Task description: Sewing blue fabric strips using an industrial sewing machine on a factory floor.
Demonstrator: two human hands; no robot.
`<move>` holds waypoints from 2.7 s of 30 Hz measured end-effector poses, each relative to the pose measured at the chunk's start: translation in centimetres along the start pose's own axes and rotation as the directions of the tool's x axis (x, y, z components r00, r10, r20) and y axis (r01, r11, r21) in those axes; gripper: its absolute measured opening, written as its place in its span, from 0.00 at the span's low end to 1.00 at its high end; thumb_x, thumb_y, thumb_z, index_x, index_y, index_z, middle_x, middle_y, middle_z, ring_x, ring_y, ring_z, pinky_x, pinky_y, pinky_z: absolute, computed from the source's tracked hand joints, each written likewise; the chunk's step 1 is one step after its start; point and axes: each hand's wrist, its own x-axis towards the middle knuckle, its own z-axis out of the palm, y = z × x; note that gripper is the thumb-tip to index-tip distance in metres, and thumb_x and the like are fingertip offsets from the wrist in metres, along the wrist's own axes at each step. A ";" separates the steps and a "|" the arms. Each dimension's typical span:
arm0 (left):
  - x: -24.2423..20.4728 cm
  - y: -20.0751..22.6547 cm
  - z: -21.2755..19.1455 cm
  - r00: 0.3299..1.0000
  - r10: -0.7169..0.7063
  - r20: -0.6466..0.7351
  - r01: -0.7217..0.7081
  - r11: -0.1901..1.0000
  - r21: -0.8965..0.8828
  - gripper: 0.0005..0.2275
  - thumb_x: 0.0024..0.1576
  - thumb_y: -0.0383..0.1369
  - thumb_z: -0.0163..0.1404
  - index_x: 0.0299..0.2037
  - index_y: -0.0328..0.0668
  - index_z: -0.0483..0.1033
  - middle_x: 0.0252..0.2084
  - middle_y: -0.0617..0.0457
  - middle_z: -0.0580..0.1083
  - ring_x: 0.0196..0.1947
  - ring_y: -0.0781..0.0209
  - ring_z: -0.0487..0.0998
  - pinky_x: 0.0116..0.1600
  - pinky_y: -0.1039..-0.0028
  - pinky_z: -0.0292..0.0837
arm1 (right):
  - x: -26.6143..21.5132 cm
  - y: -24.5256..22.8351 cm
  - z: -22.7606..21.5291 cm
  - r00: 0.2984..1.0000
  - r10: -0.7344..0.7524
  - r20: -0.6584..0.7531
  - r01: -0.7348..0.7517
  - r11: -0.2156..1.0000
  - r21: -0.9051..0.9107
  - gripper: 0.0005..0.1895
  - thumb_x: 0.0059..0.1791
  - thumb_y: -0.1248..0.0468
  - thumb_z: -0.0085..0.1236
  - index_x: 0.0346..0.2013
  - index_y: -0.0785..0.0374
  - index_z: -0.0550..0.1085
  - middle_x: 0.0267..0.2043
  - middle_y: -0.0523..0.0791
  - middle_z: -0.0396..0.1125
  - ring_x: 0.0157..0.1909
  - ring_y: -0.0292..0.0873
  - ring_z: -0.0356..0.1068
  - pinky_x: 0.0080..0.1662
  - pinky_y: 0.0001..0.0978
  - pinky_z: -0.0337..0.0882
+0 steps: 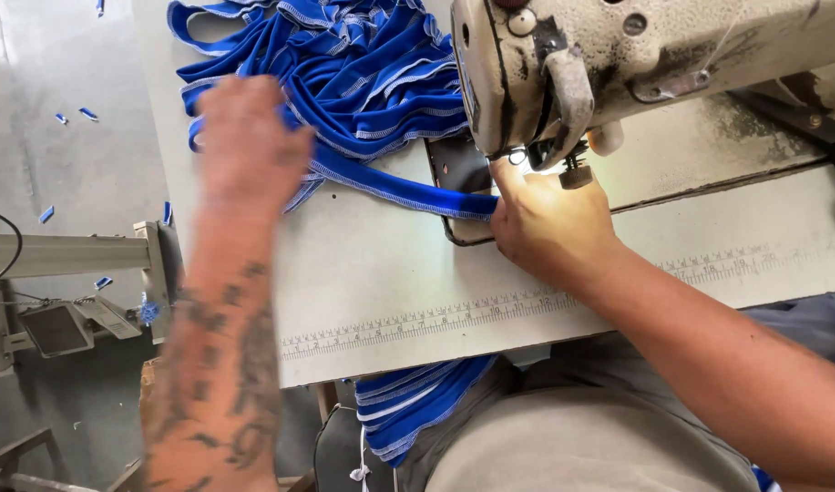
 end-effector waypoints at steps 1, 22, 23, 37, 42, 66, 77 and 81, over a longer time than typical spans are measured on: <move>-1.2 3.6 0.7 0.972 0.173 -0.157 -0.189 0.978 -0.087 0.15 0.52 0.41 0.67 0.47 0.50 0.83 0.43 0.49 0.76 0.49 0.45 0.79 0.54 0.59 0.74 | 0.3 0.3 0.0 0.998 -0.042 -0.038 0.043 0.999 0.005 0.13 0.42 0.58 0.57 0.41 0.49 0.73 0.15 0.39 0.61 0.19 0.48 0.70 0.26 0.42 0.70; -5.2 19.5 3.0 0.667 0.673 -0.319 -0.745 0.589 -0.315 0.04 0.57 0.30 0.61 0.36 0.40 0.80 0.33 0.45 0.71 0.36 0.41 0.74 0.47 0.55 0.72 | -0.6 11.3 -0.2 0.822 -0.537 -0.188 0.563 0.718 0.410 0.09 0.45 0.58 0.57 0.35 0.58 0.75 0.27 0.44 0.62 0.31 0.51 0.66 0.39 0.47 0.67; -5.1 20.1 2.3 0.653 0.676 -0.340 -0.757 0.567 -0.326 0.05 0.55 0.27 0.62 0.34 0.34 0.79 0.32 0.40 0.71 0.35 0.36 0.73 0.45 0.51 0.71 | -0.7 11.6 0.3 0.792 -0.581 -0.189 0.599 0.675 0.432 0.16 0.45 0.55 0.57 0.43 0.60 0.77 0.31 0.46 0.65 0.33 0.53 0.67 0.40 0.48 0.66; -3.9 17.7 3.3 0.696 0.594 -0.403 -0.718 0.585 -0.377 0.10 0.51 0.10 0.51 0.31 0.35 0.70 0.38 0.45 0.73 0.40 0.40 0.73 0.46 0.56 0.68 | -2.1 11.0 0.4 0.814 -0.578 0.059 0.494 0.741 0.456 0.47 0.50 0.23 0.46 0.61 0.59 0.77 0.51 0.44 0.73 0.41 0.52 0.69 0.41 0.49 0.64; -3.9 17.4 3.7 0.678 0.598 -0.428 -0.735 0.568 -0.371 0.10 0.49 0.10 0.51 0.27 0.35 0.72 0.37 0.46 0.76 0.39 0.40 0.76 0.45 0.56 0.71 | -1.8 11.0 -0.6 0.808 -0.586 0.055 0.512 0.746 0.427 0.49 0.47 0.20 0.49 0.62 0.58 0.77 0.46 0.41 0.72 0.43 0.50 0.69 0.53 0.52 0.66; -9.9 20.3 4.3 0.708 0.647 -0.284 -0.699 0.701 -0.145 0.09 0.63 0.27 0.59 0.52 0.37 0.82 0.47 0.46 0.77 0.44 0.47 0.75 0.48 0.59 0.70 | -1.7 11.5 -0.5 0.810 -0.585 0.045 0.515 0.745 0.425 0.46 0.49 0.22 0.46 0.60 0.57 0.76 0.42 0.41 0.71 0.40 0.50 0.67 0.38 0.49 0.62; -9.4 20.0 4.4 0.682 0.686 -0.254 -0.731 0.652 -0.201 0.15 0.58 0.22 0.58 0.54 0.43 0.79 0.51 0.46 0.77 0.54 0.42 0.76 0.58 0.48 0.68 | -1.1 12.2 -0.5 0.810 -0.582 -0.067 0.542 0.700 0.465 0.44 0.48 0.25 0.54 0.58 0.60 0.76 0.34 0.41 0.69 0.34 0.50 0.65 0.32 0.47 0.58; -9.4 19.8 4.7 0.684 0.684 -0.253 -0.729 0.649 -0.216 0.14 0.58 0.22 0.56 0.54 0.42 0.79 0.53 0.45 0.76 0.53 0.41 0.76 0.56 0.47 0.68 | -0.9 12.2 -0.3 0.825 -0.559 -0.087 0.521 0.691 0.502 0.44 0.48 0.26 0.56 0.59 0.60 0.78 0.33 0.45 0.69 0.33 0.52 0.67 0.34 0.48 0.61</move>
